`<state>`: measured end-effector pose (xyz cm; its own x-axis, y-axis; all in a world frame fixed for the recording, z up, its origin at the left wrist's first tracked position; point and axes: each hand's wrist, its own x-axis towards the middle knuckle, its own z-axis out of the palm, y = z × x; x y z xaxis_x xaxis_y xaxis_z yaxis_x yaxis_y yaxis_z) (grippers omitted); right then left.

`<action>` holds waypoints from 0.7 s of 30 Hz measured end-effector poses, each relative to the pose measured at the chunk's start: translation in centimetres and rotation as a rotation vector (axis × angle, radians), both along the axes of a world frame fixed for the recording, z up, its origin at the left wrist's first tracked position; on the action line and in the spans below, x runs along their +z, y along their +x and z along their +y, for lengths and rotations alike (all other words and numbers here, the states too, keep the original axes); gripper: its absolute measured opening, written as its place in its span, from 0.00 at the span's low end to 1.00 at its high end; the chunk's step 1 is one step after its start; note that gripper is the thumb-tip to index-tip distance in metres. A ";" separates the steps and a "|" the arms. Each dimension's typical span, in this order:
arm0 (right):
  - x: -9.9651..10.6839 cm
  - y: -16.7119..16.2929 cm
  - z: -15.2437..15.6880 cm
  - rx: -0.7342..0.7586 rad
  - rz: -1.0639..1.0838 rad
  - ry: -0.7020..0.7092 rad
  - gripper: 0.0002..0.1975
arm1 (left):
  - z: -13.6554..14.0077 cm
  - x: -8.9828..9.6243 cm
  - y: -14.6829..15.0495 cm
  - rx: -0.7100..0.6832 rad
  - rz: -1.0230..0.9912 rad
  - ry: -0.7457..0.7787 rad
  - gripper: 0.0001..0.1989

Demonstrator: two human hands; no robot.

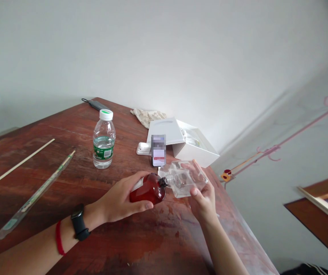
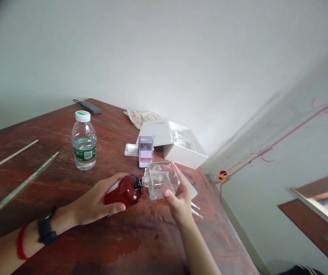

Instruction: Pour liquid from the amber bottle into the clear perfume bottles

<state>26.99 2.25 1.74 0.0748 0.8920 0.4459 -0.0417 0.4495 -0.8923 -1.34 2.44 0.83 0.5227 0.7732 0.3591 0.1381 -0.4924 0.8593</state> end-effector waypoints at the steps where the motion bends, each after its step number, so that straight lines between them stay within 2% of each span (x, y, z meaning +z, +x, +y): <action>1: 0.0 0.0 0.0 0.004 0.005 -0.002 0.44 | 0.0 0.0 0.0 -0.003 -0.002 -0.001 0.36; 13: 0.3 -0.3 0.5 0.029 -0.047 0.005 0.39 | 0.0 -0.6 -0.1 0.050 -0.013 0.001 0.37; 21: 0.7 -0.7 0.8 0.035 0.002 0.004 0.41 | 0.0 -0.4 0.0 0.058 -0.018 0.004 0.37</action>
<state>26.31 3.09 2.44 0.0448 0.8922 0.4494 -0.0589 0.4514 -0.8904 -1.32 2.40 0.46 0.4706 0.8004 0.3714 0.1505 -0.4876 0.8600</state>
